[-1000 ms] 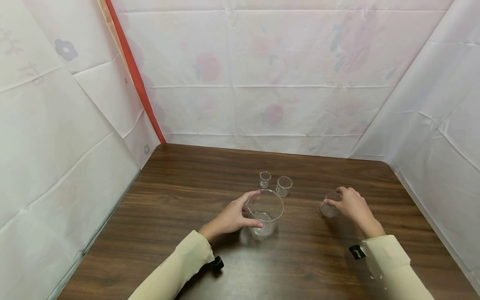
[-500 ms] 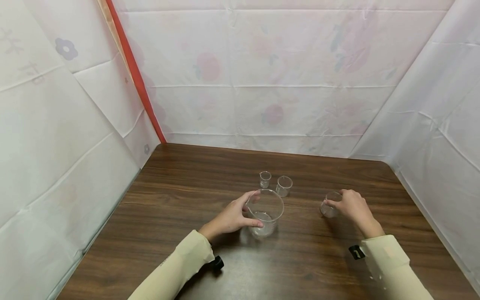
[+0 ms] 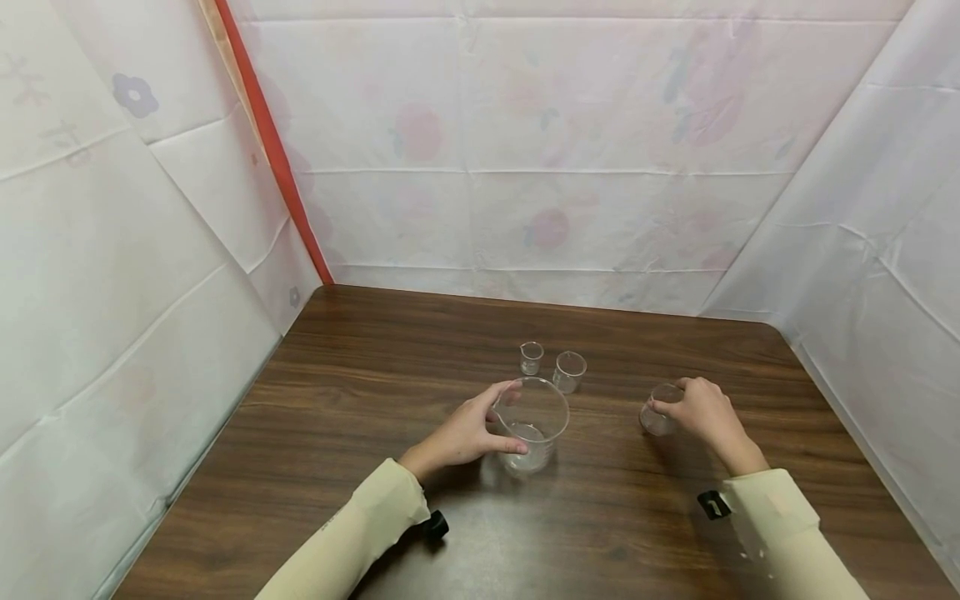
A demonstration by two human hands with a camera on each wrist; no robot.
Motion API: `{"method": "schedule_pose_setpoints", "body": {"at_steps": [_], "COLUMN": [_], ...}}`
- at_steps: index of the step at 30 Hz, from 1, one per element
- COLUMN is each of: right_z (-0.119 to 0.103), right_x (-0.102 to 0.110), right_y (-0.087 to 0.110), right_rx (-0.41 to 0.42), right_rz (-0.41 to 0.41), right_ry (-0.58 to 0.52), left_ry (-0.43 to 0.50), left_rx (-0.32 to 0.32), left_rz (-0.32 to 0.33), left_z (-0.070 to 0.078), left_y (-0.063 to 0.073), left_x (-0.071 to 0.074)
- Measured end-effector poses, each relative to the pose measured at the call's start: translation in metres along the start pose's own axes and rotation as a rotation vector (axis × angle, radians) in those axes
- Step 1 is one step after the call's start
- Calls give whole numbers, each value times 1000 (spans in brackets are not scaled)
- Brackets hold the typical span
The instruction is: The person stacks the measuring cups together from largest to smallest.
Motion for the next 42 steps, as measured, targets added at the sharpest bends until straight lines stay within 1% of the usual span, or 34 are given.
{"method": "schedule_pose_setpoints", "body": {"at_steps": [8, 11, 17, 22, 26, 36, 42], "right_z": [-1, -1, 0, 2, 3, -2, -9], "right_x": [-1, 1, 7, 14, 20, 32, 37], "right_y": [-1, 0, 6, 8, 9, 6, 8], "right_rx": [35, 45, 56, 47, 46, 50, 75], "right_rz": [27, 37, 30, 9, 7, 63, 79], "right_ry": [-11, -8, 0, -6, -13, -66, -63], "left_ry": [-10, -14, -11, 1, 2, 18, 0], "left_rx": [16, 6, 12, 2, -2, 0, 14], "left_rz": [-4, -5, -8, -11, -13, -12, -20], "left_z": [-1, 0, -1, 0, 1, 1, 0], "left_y": [0, 0, 0, 1, 0, -1, 0], "left_x": [0, 1, 1, 2, 1, 1, 1]}}
Point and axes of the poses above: each hand's wrist, its own y-axis away from the middle knuckle, its own x-axis out of the back of the hand, z = x × y, the point moved 6 cm from there along -y, towards the middle knuckle, and after that the axes turned 2 degrees about y, right-handed, at the moved point
